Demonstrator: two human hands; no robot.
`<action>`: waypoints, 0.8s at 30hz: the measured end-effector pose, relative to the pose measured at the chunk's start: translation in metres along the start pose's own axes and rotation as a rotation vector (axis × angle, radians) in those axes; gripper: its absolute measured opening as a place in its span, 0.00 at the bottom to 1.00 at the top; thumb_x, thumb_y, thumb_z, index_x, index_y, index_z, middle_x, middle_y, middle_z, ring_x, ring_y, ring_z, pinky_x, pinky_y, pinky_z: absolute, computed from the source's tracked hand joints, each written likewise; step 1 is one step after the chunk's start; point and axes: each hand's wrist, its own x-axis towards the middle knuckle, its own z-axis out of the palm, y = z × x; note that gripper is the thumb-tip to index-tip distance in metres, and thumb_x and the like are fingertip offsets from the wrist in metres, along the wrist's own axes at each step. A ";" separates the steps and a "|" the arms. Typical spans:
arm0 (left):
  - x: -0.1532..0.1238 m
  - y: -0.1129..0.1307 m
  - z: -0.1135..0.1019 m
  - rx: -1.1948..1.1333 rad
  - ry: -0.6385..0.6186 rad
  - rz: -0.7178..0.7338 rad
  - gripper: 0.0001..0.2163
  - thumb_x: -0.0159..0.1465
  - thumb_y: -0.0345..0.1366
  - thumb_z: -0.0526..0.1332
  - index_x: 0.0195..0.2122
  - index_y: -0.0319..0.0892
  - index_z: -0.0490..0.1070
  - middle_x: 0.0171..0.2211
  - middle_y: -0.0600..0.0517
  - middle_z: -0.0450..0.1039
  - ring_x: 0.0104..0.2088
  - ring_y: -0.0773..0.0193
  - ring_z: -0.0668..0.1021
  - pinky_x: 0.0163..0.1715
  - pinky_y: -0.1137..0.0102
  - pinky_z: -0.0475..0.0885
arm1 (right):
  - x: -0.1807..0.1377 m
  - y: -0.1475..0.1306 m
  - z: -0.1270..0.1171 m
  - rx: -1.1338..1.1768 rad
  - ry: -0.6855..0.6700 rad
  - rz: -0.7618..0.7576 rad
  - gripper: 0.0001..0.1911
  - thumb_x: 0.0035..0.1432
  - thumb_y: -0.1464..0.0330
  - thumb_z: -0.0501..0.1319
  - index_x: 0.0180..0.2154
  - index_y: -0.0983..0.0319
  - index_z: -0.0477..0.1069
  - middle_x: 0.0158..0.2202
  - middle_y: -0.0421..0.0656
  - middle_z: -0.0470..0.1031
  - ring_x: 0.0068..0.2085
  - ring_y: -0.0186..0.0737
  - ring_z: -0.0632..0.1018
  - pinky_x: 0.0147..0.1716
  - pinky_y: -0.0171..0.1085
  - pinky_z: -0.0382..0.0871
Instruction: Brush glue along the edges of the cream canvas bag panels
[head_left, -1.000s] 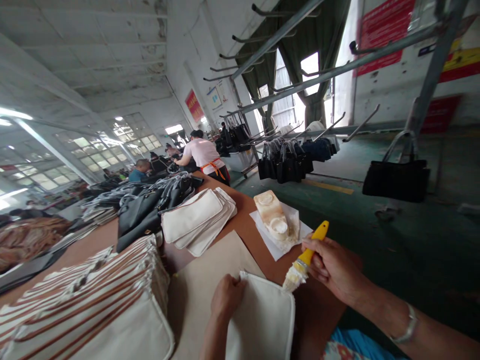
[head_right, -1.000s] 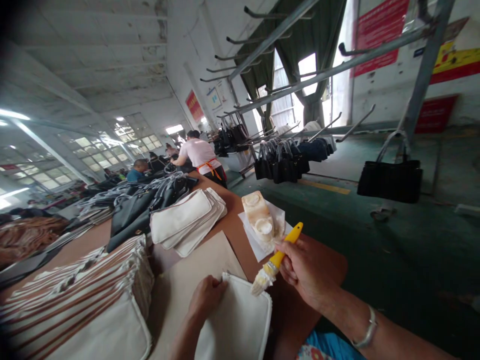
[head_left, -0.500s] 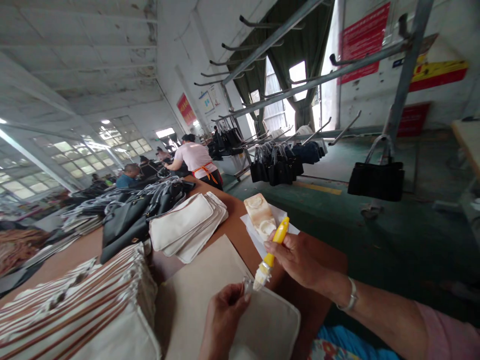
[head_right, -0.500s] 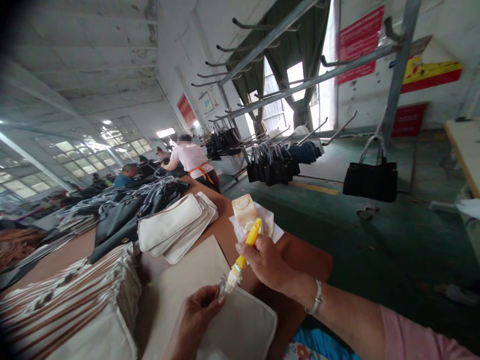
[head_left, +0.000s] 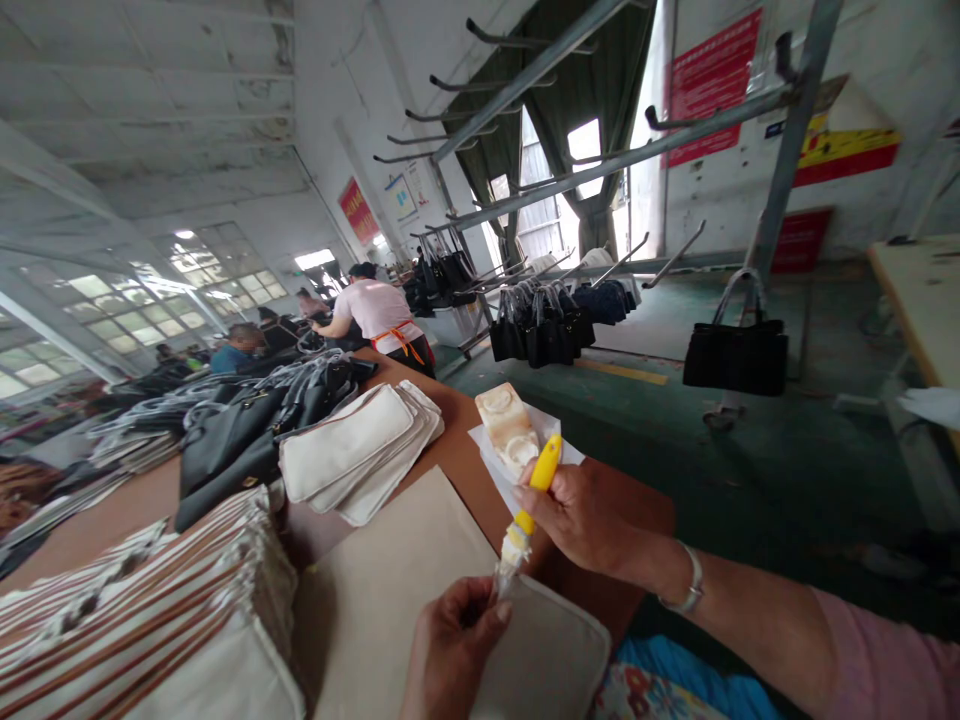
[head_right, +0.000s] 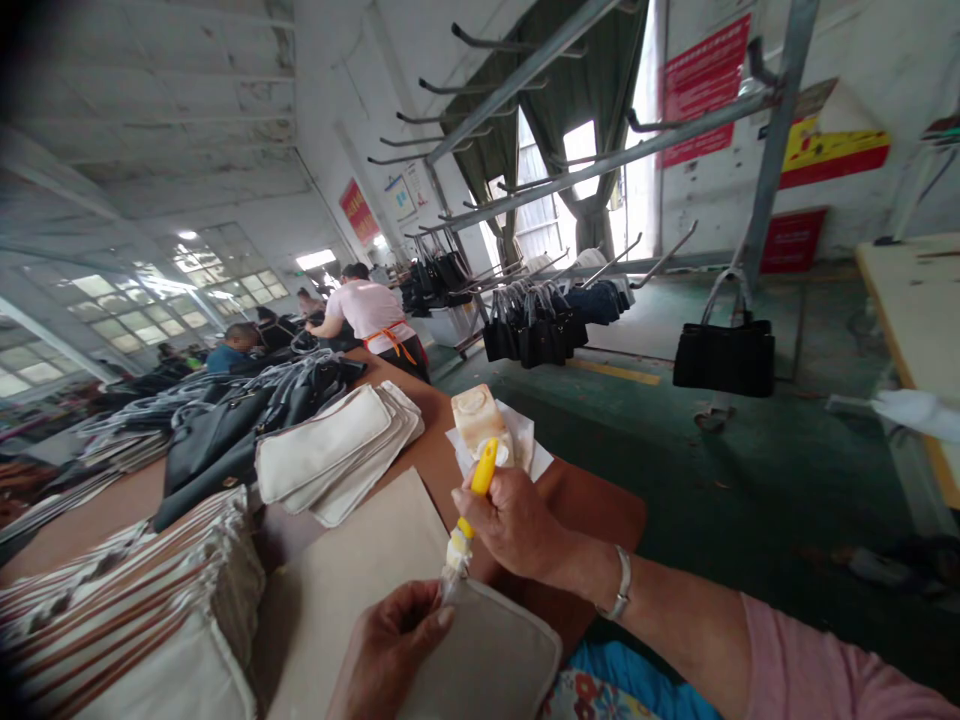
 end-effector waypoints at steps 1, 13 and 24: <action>-0.001 0.000 0.001 -0.002 0.010 0.007 0.22 0.46 0.51 0.72 0.33 0.37 0.78 0.27 0.50 0.78 0.28 0.63 0.76 0.27 0.73 0.69 | -0.002 0.001 0.002 0.006 -0.031 0.000 0.14 0.63 0.63 0.58 0.26 0.60 0.66 0.23 0.38 0.66 0.25 0.38 0.69 0.27 0.35 0.63; -0.028 -0.012 0.021 0.650 0.300 0.801 0.05 0.66 0.35 0.60 0.31 0.45 0.72 0.27 0.54 0.72 0.28 0.67 0.75 0.30 0.74 0.68 | 0.006 -0.001 -0.022 0.038 0.071 0.059 0.16 0.63 0.59 0.59 0.26 0.61 0.65 0.23 0.37 0.62 0.25 0.36 0.65 0.26 0.34 0.60; -0.032 -0.009 0.021 0.810 0.240 0.986 0.08 0.66 0.26 0.58 0.31 0.44 0.67 0.27 0.54 0.71 0.29 0.67 0.73 0.30 0.74 0.67 | -0.004 -0.021 -0.031 -0.047 -0.324 0.016 0.14 0.62 0.64 0.57 0.25 0.62 0.64 0.22 0.37 0.64 0.25 0.34 0.65 0.27 0.33 0.60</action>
